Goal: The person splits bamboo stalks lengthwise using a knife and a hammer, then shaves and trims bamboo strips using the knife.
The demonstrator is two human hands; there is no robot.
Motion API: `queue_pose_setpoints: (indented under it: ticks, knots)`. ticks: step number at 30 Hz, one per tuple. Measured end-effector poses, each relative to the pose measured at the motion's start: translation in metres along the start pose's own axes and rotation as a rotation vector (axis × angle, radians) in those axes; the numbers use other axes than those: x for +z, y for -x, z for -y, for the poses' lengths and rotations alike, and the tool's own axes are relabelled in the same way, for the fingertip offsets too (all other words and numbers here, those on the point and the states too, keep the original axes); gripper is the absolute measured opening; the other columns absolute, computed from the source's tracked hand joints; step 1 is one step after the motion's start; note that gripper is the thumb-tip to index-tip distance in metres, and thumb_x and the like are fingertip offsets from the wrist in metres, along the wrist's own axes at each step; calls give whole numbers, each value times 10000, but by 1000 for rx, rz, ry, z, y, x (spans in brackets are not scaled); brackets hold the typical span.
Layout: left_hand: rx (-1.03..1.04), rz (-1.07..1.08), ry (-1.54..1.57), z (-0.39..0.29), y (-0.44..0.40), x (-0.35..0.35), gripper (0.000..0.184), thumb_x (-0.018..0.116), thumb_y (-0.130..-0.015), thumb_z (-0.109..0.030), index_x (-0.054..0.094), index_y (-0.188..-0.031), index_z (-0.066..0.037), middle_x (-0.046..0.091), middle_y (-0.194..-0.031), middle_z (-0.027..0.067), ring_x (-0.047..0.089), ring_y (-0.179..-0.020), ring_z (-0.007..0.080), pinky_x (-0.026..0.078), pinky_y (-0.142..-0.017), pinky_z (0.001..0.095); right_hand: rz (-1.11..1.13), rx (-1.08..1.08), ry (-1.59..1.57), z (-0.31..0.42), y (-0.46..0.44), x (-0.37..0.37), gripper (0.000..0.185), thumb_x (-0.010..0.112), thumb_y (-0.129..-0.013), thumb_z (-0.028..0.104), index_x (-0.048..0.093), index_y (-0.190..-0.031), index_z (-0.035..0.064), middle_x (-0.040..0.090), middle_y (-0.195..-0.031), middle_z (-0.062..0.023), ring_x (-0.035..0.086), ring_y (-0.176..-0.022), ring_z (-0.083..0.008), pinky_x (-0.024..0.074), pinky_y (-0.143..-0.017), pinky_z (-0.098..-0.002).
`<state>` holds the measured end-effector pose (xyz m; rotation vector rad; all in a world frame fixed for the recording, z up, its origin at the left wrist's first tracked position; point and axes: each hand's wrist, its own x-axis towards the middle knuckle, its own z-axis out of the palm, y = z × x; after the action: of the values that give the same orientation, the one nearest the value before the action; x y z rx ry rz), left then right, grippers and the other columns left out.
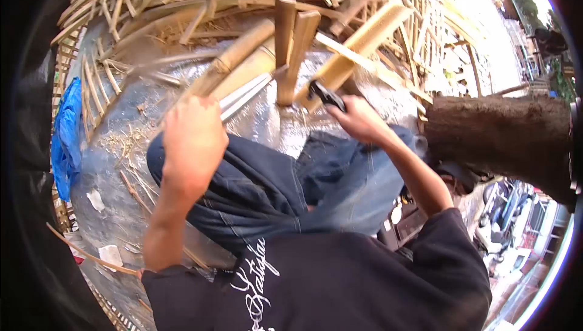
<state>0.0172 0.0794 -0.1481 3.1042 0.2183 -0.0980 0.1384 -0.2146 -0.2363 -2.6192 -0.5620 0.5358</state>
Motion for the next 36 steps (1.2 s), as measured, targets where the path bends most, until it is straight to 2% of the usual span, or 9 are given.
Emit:
queue_pose_setpoints:
  ticks: [8,10,12,17,20,24,26,29,36]
  knots:
    - [-87,-56,184,-37,-14,49,132,577,-848,-65,660,-904,22,677,-843,232,688,-862,371,545,-789,459,-333,387,-641,-43,40,-38,401,567,-997,398,478,-721,121,443,-555,52,385,-397,-49,293,-349,-241]
    - [-97,-39,268,-40,-13,49,182,685,-823,-115,642,-903,42,677,-865,247,671,-883,409,527,-778,496,-522,346,-326,-90,34,-32,398,581,-990,381,551,-763,55,496,-555,-17,456,-429,-119,377,-401,-313]
    - [-69,5,413,-34,-5,45,266,710,-845,-194,608,-872,50,673,-862,249,662,-851,416,519,-777,492,-565,397,-9,-106,33,-30,512,566,-951,454,677,-1005,-43,660,-945,-314,627,-942,-479,485,-838,-494]
    - [-200,725,1666,-28,13,49,251,694,-917,-218,512,-957,-49,501,-683,-20,474,-488,39,394,-402,205,-451,332,160,-159,14,2,452,617,-916,415,614,-1025,-24,670,-911,-287,646,-894,-458,495,-792,-512]
    - [-305,880,2006,-60,24,65,234,687,-921,-205,508,-935,-55,498,-671,-4,488,-484,70,371,-387,228,-472,280,190,-174,8,7,435,637,-899,404,587,-1023,-10,670,-894,-277,652,-864,-450,498,-768,-516]
    - [-161,614,1269,-99,39,44,292,687,-925,-277,525,-870,-40,486,-567,-9,457,-428,64,373,-390,262,-407,306,-146,-161,15,12,415,581,-955,401,641,-980,-9,663,-849,-267,640,-782,-434,481,-716,-490]
    - [-5,370,1152,-95,49,53,275,690,-923,-257,536,-877,-34,496,-543,-2,457,-406,67,371,-388,268,-437,184,-615,-137,20,29,354,537,-1010,382,624,-1044,40,492,-590,-5,459,-473,-106,388,-440,-286]
    - [-175,632,1242,-76,51,40,292,678,-908,-265,538,-861,-13,515,-542,31,486,-413,100,394,-408,294,-265,307,-1081,-45,36,14,331,557,-1006,400,521,-866,102,407,-586,57,354,-432,-48,318,-388,-235]
    - [-231,663,1390,-57,28,-4,222,646,-944,-195,502,-859,-50,470,-561,-18,444,-389,69,368,-358,245,-322,86,-871,19,23,6,434,882,-737,268,662,-1020,22,563,-758,38,512,-685,-55,444,-628,-229]
